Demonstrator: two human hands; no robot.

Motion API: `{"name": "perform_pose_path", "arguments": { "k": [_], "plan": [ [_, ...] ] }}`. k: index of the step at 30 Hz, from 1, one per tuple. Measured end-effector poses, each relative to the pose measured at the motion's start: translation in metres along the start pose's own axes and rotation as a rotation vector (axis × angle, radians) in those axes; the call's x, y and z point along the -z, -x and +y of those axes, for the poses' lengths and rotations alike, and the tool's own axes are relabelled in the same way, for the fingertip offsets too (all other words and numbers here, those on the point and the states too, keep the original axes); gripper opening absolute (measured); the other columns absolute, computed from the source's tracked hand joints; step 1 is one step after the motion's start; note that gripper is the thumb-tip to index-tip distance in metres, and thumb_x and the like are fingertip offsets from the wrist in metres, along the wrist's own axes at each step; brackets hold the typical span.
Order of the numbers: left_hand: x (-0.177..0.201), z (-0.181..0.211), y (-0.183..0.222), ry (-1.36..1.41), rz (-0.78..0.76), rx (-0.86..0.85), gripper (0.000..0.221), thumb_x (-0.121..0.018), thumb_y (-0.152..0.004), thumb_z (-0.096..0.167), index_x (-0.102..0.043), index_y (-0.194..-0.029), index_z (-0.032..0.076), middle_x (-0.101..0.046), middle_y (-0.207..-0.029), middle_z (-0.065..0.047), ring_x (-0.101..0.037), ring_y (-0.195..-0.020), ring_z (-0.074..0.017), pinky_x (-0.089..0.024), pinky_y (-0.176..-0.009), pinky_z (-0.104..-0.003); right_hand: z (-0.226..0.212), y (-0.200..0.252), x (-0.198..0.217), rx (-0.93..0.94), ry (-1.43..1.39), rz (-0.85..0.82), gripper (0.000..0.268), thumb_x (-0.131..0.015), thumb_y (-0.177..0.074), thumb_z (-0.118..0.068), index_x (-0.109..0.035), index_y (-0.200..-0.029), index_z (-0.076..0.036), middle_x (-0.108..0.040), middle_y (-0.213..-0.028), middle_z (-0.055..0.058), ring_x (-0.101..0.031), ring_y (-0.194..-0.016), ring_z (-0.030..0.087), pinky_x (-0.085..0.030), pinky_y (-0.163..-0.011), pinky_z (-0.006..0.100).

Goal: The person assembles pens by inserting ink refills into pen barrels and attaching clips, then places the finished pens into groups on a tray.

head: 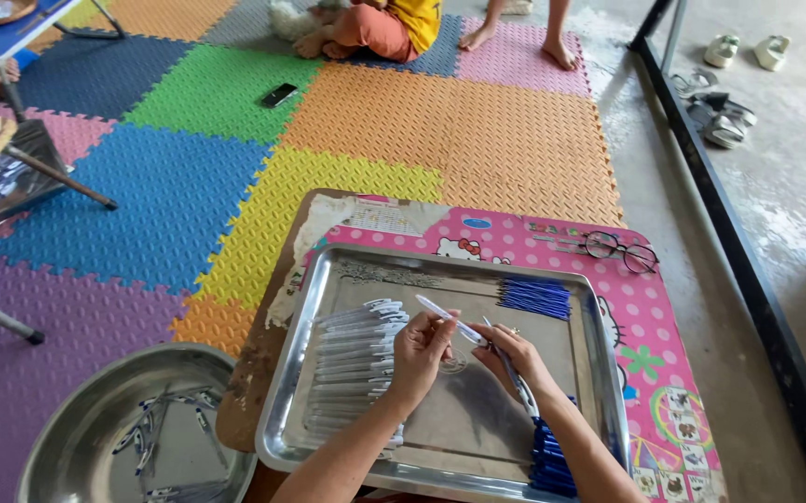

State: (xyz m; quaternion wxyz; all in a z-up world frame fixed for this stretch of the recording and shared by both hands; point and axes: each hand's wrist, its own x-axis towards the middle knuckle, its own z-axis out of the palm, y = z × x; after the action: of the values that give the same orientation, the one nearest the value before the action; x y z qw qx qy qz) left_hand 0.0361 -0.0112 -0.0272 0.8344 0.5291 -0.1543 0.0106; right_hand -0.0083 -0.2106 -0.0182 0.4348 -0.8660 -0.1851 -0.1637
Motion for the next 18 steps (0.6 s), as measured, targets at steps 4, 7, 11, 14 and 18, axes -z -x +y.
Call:
{"name": "perform_pose_path", "arguments": {
  "k": [4,7,11,14,18],
  "plan": [
    [0.001,-0.004,-0.002,-0.041,0.058,-0.058,0.017,-0.078,-0.099,0.014,-0.081,-0.107,0.0,-0.063,-0.062,-0.008,-0.06,-0.049,-0.0082,-0.053,-0.049,-0.02,-0.006,-0.005,-0.003,0.01,-0.063,0.015,0.033,-0.076,-0.094,-0.013,-0.078,-0.127,-0.01,-0.073,-0.085,0.011,-0.069,-0.064,0.022,-0.057,-0.06,0.033],
    [-0.003,0.007,0.002,-0.074,0.081,-0.099,0.014,-0.082,-0.096,0.015,-0.078,-0.1,0.002,-0.065,-0.065,-0.007,-0.06,-0.052,-0.0083,-0.05,-0.051,-0.021,-0.016,-0.006,-0.001,-0.024,-0.201,0.002,0.037,-0.075,-0.093,-0.008,-0.077,-0.129,-0.007,-0.077,-0.084,0.011,-0.065,-0.058,0.016,-0.056,-0.056,0.032],
    [-0.005,0.028,-0.002,-0.124,0.072,-0.052,0.024,-0.076,-0.101,0.027,-0.063,-0.085,0.013,-0.054,-0.061,0.0,-0.048,-0.055,-0.009,-0.04,-0.054,-0.026,-0.007,-0.002,0.002,-0.097,-0.097,-0.131,0.036,-0.069,-0.099,-0.017,-0.072,-0.134,-0.012,-0.079,-0.091,0.0,-0.065,-0.066,0.011,-0.056,-0.066,0.027],
    [-0.005,0.027,-0.001,-0.108,0.082,-0.05,0.026,-0.078,-0.1,0.025,-0.061,-0.085,0.012,-0.055,-0.062,0.0,-0.048,-0.055,-0.0089,-0.041,-0.052,-0.026,-0.007,-0.003,0.002,-0.069,-0.103,-0.107,0.026,-0.069,-0.099,-0.019,-0.078,-0.121,-0.01,-0.08,-0.089,0.001,-0.067,-0.073,0.013,-0.053,-0.07,0.028],
    [-0.005,0.024,0.004,-0.099,0.078,-0.073,0.024,-0.08,-0.098,0.022,-0.061,-0.086,0.012,-0.05,-0.067,0.003,-0.041,-0.062,-0.0086,-0.037,-0.055,-0.026,0.007,0.004,0.0,-0.099,-0.109,-0.078,0.027,-0.069,-0.098,-0.02,-0.079,-0.119,-0.005,-0.083,-0.085,0.002,-0.073,-0.074,0.011,-0.054,-0.072,0.028]
  ]
}}
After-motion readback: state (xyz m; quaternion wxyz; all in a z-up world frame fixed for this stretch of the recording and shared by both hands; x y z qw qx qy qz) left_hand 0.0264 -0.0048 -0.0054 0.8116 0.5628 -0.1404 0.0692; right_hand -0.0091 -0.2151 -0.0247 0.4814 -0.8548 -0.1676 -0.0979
